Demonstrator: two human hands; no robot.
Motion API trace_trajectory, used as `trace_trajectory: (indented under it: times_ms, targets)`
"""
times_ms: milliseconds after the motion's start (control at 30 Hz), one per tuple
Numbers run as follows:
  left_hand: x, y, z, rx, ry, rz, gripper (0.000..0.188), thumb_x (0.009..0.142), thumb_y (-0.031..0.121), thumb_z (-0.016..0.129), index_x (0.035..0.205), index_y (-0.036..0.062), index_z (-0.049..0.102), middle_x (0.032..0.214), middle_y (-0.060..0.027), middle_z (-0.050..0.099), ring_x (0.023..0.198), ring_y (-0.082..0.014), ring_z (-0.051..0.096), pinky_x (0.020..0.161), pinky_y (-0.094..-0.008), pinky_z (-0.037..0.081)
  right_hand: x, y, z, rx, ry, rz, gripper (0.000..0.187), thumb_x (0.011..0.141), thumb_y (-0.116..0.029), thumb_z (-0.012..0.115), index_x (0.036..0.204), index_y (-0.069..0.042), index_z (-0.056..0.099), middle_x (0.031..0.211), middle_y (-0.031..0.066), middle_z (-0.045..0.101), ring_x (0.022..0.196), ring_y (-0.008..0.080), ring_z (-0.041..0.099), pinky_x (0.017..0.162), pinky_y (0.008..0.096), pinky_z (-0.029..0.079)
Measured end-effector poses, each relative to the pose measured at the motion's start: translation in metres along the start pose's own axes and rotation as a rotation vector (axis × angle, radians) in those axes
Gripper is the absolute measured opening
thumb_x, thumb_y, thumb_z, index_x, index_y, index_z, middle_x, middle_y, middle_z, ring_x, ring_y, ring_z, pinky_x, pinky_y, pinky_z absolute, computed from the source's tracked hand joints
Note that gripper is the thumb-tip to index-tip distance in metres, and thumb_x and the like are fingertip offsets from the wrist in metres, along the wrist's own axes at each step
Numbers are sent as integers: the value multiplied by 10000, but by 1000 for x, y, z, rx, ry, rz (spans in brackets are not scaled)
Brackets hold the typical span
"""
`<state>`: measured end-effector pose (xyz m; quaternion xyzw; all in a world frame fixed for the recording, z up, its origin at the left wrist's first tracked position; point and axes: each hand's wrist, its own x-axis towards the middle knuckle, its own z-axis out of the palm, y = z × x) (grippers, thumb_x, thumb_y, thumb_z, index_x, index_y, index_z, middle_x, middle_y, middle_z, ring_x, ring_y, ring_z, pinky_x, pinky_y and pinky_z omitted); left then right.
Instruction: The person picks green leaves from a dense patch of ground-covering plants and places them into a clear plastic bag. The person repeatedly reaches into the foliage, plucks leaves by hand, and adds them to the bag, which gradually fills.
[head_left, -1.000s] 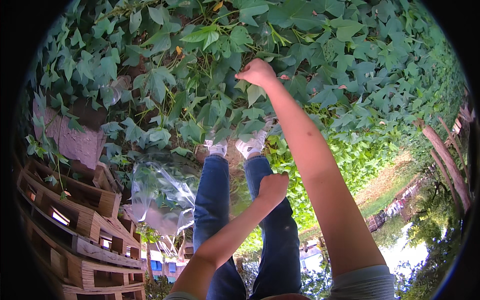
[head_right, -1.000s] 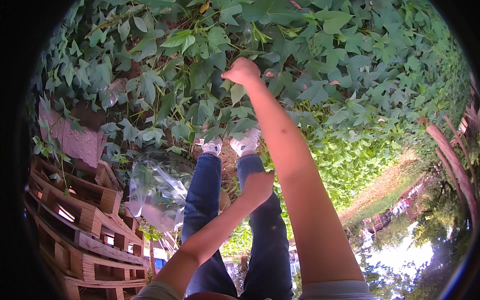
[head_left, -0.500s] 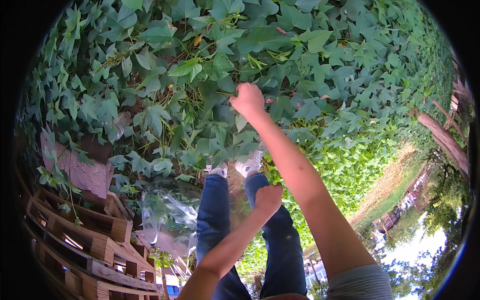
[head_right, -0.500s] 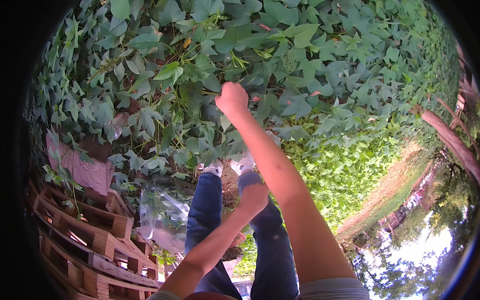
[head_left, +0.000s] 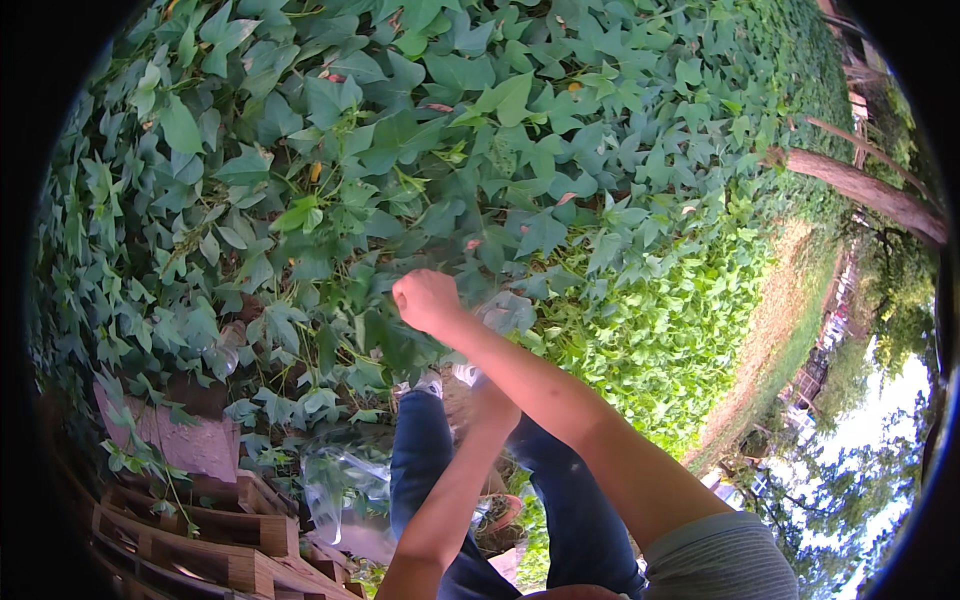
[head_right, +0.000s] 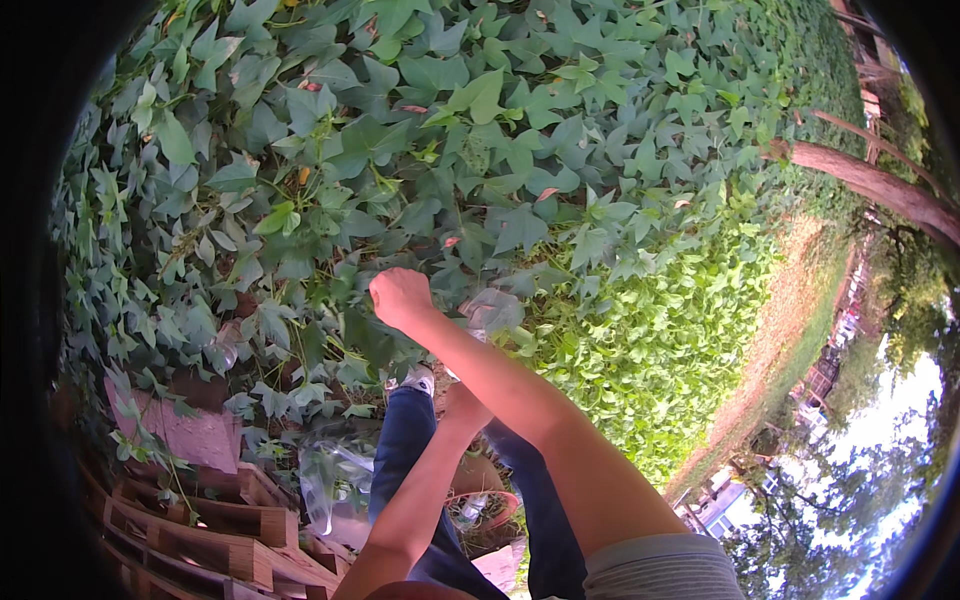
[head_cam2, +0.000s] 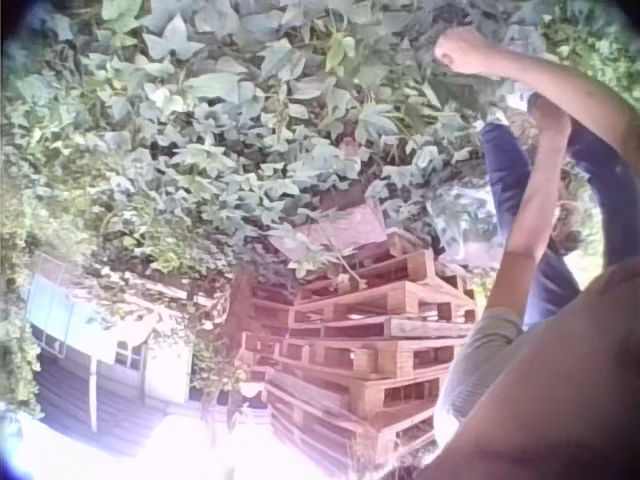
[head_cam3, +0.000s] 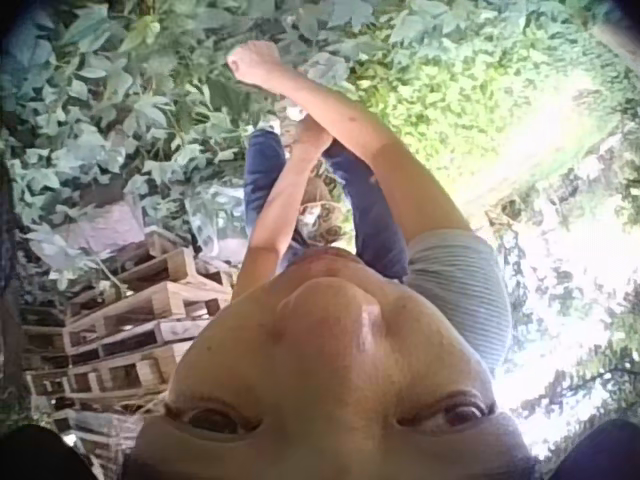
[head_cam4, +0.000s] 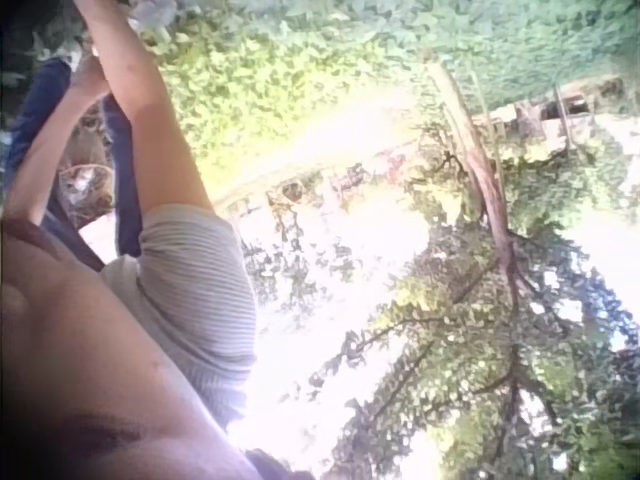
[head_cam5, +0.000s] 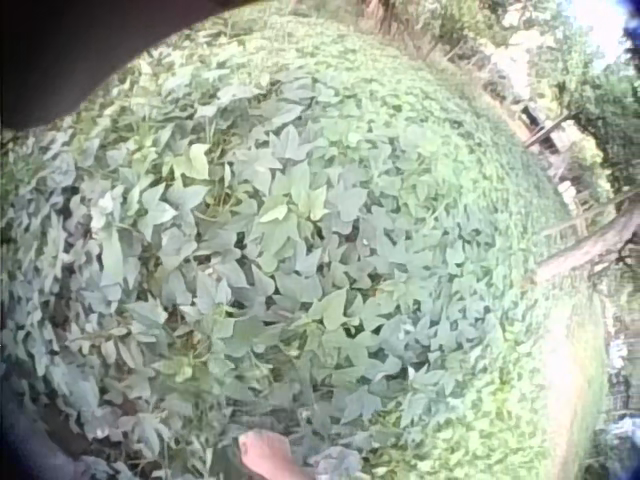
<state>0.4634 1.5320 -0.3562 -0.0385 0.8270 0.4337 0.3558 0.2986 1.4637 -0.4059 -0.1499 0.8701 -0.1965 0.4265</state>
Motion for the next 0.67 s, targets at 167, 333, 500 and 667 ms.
trace_trajectory:
  times_ms: [167,333,500,667]
  targets:
    - [-3,16,-21,259,-289,45,240,759,102,537,975,12,591,891,-186,659,809,-335,656,688,-437,527,-14,43,-39,314,231,-100,408,802,-245,663,1191,-151,590,949,66,675,744,141,629,673,309,491]
    - [-1,15,-30,197,-220,28,180,710,67,557,871,2,606,760,-187,644,749,-349,652,660,-440,526,-18,171,-155,497,406,279,422,660,-96,728,1073,-80,645,841,69,664,640,127,591,701,253,470]
    - [31,7,-98,229,-140,114,188,713,79,571,884,7,598,726,-206,631,714,-367,638,644,-455,516,9,236,-255,1179,711,373,271,811,-18,614,1080,-2,589,960,108,640,678,165,621,672,279,503]
    - [83,24,-159,219,-57,271,190,828,135,541,996,52,574,698,-193,618,683,-368,618,610,-470,487,79,314,-291,1013,825,203,277,880,-72,555,1150,-16,579,904,70,663,721,113,568,660,259,475]
